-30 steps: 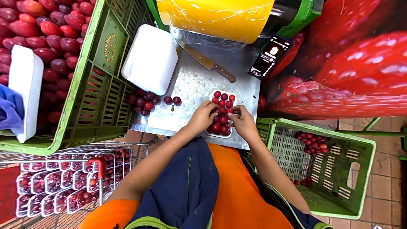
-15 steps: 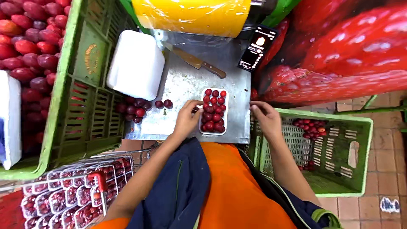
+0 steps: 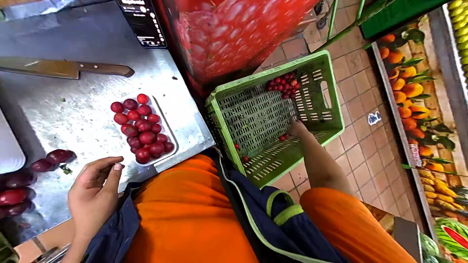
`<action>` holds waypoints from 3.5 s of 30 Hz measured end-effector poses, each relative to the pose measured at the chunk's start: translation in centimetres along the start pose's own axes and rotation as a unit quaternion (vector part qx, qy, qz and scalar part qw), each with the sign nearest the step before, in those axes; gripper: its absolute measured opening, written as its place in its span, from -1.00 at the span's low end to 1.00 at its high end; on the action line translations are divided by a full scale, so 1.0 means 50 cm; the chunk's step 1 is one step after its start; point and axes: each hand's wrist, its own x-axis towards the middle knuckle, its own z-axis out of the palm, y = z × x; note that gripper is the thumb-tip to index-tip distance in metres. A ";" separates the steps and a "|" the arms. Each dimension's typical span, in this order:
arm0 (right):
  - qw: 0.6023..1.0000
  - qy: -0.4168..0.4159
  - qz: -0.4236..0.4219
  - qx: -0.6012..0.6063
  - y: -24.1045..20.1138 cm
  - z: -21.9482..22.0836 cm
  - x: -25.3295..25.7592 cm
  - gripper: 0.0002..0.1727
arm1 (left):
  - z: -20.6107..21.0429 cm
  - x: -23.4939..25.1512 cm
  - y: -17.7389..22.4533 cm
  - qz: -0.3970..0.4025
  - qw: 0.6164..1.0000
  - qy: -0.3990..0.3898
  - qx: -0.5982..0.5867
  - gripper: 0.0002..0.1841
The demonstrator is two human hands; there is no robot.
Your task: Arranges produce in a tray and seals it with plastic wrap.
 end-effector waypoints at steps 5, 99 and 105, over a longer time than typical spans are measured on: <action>0.996 -0.046 0.073 -0.028 0.070 0.038 0.064 0.39 | 0.006 -0.017 0.011 0.013 0.999 -0.039 0.036 -0.73; 0.977 0.131 0.066 0.154 -0.145 0.040 -0.080 -0.30 | 0.022 0.053 0.053 0.112 0.992 -0.052 0.005 -0.79; 0.985 0.119 0.103 0.077 0.056 0.050 0.055 -0.15 | 0.051 0.009 0.063 0.035 0.996 -0.078 0.013 -0.78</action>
